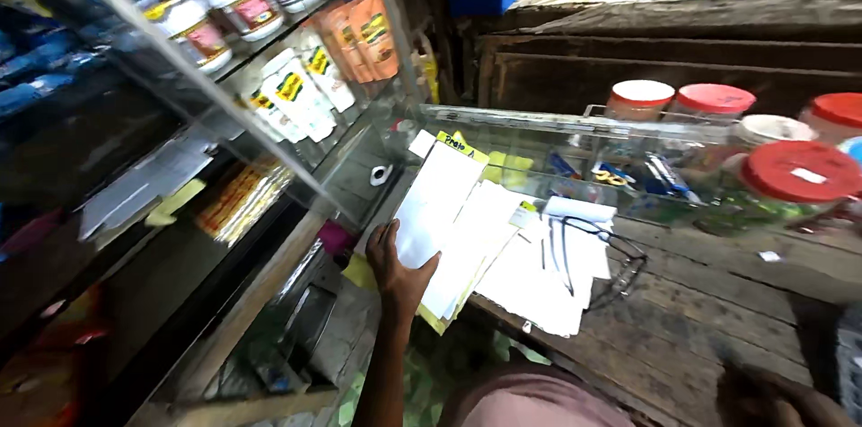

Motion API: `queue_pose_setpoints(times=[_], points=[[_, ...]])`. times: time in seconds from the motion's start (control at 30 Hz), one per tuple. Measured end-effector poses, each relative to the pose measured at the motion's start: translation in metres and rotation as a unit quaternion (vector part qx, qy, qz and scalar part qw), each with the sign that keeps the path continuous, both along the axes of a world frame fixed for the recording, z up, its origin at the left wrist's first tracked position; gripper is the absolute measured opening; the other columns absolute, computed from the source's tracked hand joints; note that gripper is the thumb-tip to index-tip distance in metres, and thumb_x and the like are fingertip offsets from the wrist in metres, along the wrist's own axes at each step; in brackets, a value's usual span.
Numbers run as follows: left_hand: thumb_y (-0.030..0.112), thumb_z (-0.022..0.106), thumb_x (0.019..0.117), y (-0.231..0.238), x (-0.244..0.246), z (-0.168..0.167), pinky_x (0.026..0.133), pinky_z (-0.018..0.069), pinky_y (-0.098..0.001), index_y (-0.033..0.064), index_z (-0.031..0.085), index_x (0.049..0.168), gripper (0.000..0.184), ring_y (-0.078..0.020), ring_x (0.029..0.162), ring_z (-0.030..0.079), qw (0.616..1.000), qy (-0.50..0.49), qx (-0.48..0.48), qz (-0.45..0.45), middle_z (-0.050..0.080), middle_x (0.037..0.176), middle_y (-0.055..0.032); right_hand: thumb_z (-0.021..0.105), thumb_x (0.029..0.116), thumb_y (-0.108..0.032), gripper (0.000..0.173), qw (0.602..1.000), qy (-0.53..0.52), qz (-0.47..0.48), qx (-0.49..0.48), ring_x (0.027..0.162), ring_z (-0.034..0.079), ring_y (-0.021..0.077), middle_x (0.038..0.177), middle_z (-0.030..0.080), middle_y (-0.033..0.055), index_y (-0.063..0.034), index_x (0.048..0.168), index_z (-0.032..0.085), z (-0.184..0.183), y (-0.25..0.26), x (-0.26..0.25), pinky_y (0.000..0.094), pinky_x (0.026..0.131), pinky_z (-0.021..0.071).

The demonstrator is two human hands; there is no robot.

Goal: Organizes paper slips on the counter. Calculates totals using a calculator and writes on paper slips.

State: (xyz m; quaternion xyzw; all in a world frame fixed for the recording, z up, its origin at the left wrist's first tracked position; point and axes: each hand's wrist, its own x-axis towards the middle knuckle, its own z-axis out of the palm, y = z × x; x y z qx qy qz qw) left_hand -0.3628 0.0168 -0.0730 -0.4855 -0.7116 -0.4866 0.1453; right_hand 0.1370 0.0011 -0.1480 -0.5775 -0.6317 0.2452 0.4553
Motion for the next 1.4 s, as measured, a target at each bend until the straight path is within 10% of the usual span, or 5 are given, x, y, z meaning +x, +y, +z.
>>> queue_pose_setpoints(times=[0.37, 0.5, 0.97, 1.1, 1.4], points=[[0.052, 0.090, 0.0606, 0.011, 0.143, 0.021, 0.112, 0.0425, -0.0363, 0.0005, 0.060, 0.135, 0.095, -0.0279, 0.137, 0.046, 0.923, -0.043, -0.112, -0.366, 0.049, 0.145, -0.0244, 0.052, 0.0943, -0.012, 0.028, 0.992, -0.048, -0.081, 0.085, 0.095, 0.071, 0.0156, 0.104, 0.075, 0.0098, -0.0020, 0.105, 0.076, -0.008, 0.000, -0.008, 0.0349, 0.090, 0.0584], [0.054, 0.089, 0.0581, 0.010, 0.171, 0.010, 0.108, 0.0445, -0.0476, 0.0047, 0.063, 0.134, 0.094, -0.0357, 0.132, 0.050, 0.898, -0.030, -0.157, -0.409, 0.051, 0.143, -0.0251, 0.053, 0.0953, -0.011, 0.027, 0.989, -0.056, -0.083, 0.108, 0.097, 0.072, 0.0183, 0.104, 0.075, 0.0123, -0.0002, 0.104, 0.076, -0.011, -0.002, -0.010, 0.0361, 0.090, 0.0584], [0.051, 0.091, 0.0595, -0.036, 0.298, -0.044, 0.104, 0.0415, -0.0650, 0.0103, 0.064, 0.134, 0.089, -0.0503, 0.128, 0.050, 0.940, -0.045, -0.227, -0.252, 0.052, 0.140, -0.0295, 0.049, 0.1012, -0.020, 0.031, 0.987, 0.025, 0.017, 0.156, 0.106, 0.068, 0.0084, 0.106, 0.074, 0.0068, -0.0025, 0.103, 0.074, 0.008, -0.048, 0.065, 0.0275, 0.097, 0.0555], [0.056, 0.088, 0.0622, -0.038, 0.332, -0.071, 0.107, 0.0380, -0.0653, 0.0103, 0.065, 0.135, 0.089, -0.0509, 0.130, 0.049, 0.957, -0.029, -0.221, -0.184, 0.052, 0.141, -0.0302, 0.053, 0.0999, -0.013, 0.023, 0.987, 0.118, 0.030, 0.106, 0.085, 0.069, 0.0027, 0.105, 0.073, -0.0026, -0.0075, 0.105, 0.075, 0.009, -0.065, 0.102, 0.0223, 0.076, 0.0607], [0.082, 0.063, 0.0745, -0.043, 0.364, -0.053, 0.111, 0.0277, -0.0708, 0.0103, 0.057, 0.145, 0.101, -0.0491, 0.139, 0.043, 0.930, 0.031, -0.330, -0.160, 0.046, 0.152, -0.0273, 0.053, 0.1004, -0.019, 0.024, 0.986, 0.101, 0.091, 0.101, 0.089, 0.069, 0.0008, 0.105, 0.073, -0.0021, -0.0090, 0.104, 0.075, 0.006, -0.056, 0.121, 0.0196, 0.078, 0.0595]])
